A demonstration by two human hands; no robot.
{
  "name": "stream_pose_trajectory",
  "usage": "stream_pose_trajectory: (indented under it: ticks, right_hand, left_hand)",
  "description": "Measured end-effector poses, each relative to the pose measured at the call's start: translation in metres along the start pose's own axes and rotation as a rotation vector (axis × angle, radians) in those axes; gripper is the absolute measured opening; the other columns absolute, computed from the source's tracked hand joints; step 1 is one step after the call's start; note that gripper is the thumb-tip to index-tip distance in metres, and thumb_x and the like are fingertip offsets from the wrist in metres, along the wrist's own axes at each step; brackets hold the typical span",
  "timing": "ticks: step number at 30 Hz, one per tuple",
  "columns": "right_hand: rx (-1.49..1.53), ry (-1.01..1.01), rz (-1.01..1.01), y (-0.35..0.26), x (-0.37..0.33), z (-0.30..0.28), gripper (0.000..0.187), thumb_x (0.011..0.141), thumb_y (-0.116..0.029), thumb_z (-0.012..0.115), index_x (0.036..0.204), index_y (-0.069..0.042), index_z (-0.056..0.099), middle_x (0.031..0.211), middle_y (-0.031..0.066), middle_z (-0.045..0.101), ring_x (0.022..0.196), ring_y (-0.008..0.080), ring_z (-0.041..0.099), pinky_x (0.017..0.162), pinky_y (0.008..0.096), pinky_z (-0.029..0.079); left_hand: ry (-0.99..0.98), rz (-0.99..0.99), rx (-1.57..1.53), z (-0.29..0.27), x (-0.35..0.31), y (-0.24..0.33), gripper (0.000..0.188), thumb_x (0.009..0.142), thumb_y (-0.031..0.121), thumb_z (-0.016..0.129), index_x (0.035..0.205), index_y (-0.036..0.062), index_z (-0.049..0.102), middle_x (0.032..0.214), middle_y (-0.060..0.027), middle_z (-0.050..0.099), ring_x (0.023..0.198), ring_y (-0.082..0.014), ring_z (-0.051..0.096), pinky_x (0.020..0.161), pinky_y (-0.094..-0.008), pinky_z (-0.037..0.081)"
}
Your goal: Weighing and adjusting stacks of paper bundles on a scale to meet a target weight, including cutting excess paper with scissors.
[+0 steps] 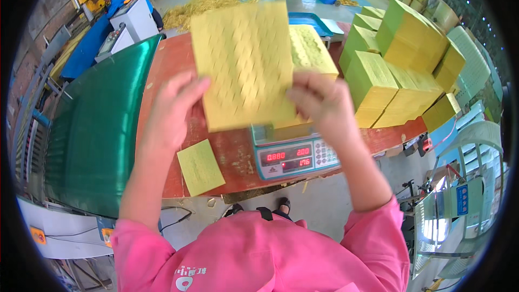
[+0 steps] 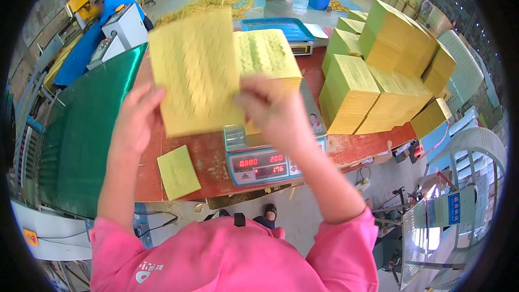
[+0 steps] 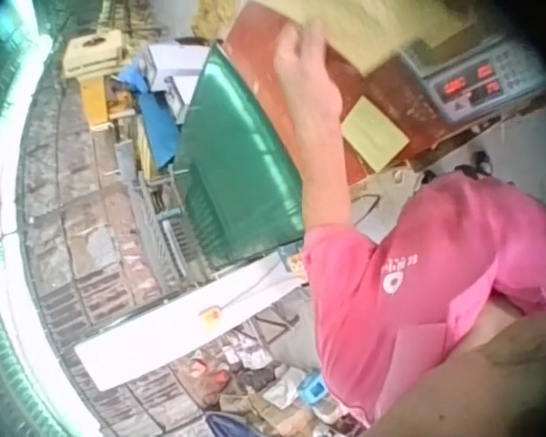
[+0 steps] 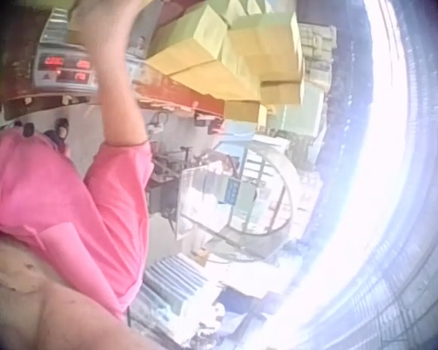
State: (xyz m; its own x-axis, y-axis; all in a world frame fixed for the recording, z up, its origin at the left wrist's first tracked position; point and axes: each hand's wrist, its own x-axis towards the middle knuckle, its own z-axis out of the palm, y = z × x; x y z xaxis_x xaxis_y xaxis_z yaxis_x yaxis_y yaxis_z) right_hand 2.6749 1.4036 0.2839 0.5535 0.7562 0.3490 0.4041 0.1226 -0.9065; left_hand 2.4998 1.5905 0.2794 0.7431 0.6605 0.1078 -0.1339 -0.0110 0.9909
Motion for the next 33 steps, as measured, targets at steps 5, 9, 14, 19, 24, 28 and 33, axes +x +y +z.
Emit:
stream_pose_trajectory:
  ticks: [5, 9, 14, 19, 24, 28, 33]
  right_hand:
    - [0.048, 0.017, 0.015, 0.006, 0.074, -0.077, 0.046, 0.084, -0.005, 0.067, 0.127, 0.005, 0.053, 0.071, 0.0031, 0.058, 0.059, 0.0091, 0.053, 0.051, 0.0237, 0.039]
    - [0.074, -0.019, 0.100, 0.029, 0.086, -0.096, 0.047, 0.085, -0.003, 0.066, 0.129, 0.004, 0.051, 0.069, 0.0014, 0.054, 0.058, 0.0085, 0.050, 0.052, 0.0232, 0.039]
    - [0.129, -0.052, 0.126, 0.041, 0.085, -0.101, 0.044, 0.086, -0.003, 0.065, 0.128, 0.003, 0.053, 0.066, -0.0004, 0.051, 0.058, 0.0072, 0.047, 0.052, 0.0229, 0.039]
    - [0.026, -0.120, 0.044, 0.047, 0.084, -0.104, 0.046, 0.085, -0.001, 0.065, 0.128, 0.005, 0.051, 0.069, 0.0024, 0.058, 0.061, 0.0087, 0.055, 0.058, 0.0241, 0.047]
    - [-0.043, -0.106, 0.018, 0.049, 0.080, -0.101, 0.042, 0.086, -0.003, 0.064, 0.125, 0.005, 0.054, 0.067, 0.0009, 0.055, 0.061, 0.0083, 0.051, 0.057, 0.0242, 0.044]
    - [-0.093, -0.068, 0.036, 0.051, 0.079, -0.099, 0.037, 0.087, -0.003, 0.063, 0.122, 0.004, 0.057, 0.066, -0.0013, 0.051, 0.060, 0.0080, 0.047, 0.056, 0.0240, 0.041]
    - [-0.082, -0.061, 0.023, 0.057, 0.078, -0.103, 0.042, 0.084, -0.005, 0.064, 0.124, 0.005, 0.056, 0.065, 0.0031, 0.059, 0.059, 0.0094, 0.055, 0.059, 0.0258, 0.046]
  left_hand:
    - [-0.152, -0.036, 0.147, 0.051, 0.094, 0.018, 0.023, 0.093, 0.031, 0.061, 0.081, 0.0108, 0.062, 0.070, 0.0003, 0.063, 0.056, -0.0080, 0.054, 0.054, -0.0225, 0.042]
    - [-0.221, -0.112, 0.155, 0.070, 0.113, 0.003, 0.024, 0.094, 0.031, 0.059, 0.079, 0.0122, 0.061, 0.070, -0.0003, 0.063, 0.057, -0.0073, 0.055, 0.053, -0.0214, 0.041]
    - [-0.175, -0.115, 0.260, 0.078, 0.118, -0.005, 0.025, 0.096, 0.029, 0.056, 0.078, 0.0123, 0.060, 0.068, 0.0003, 0.061, 0.055, -0.0070, 0.054, 0.050, -0.0217, 0.039]
    - [-0.128, -0.096, 0.354, 0.081, 0.109, -0.004, 0.027, 0.095, 0.028, 0.057, 0.074, 0.0125, 0.057, 0.062, 0.0026, 0.054, 0.051, -0.0059, 0.049, 0.047, -0.0222, 0.036]
    - [-0.150, -0.092, 0.352, 0.078, 0.109, -0.011, 0.027, 0.095, 0.028, 0.058, 0.073, 0.0126, 0.057, 0.062, 0.0024, 0.055, 0.051, -0.0056, 0.049, 0.045, -0.0212, 0.035]
    - [-0.173, -0.083, 0.339, 0.079, 0.110, -0.012, 0.026, 0.095, 0.027, 0.058, 0.073, 0.0124, 0.057, 0.061, 0.0023, 0.055, 0.051, -0.0058, 0.049, 0.045, -0.0211, 0.035]
    - [-0.173, -0.079, 0.352, 0.082, 0.110, -0.012, 0.027, 0.095, 0.029, 0.058, 0.073, 0.0134, 0.057, 0.060, 0.0033, 0.054, 0.050, -0.0046, 0.048, 0.045, -0.0200, 0.035]
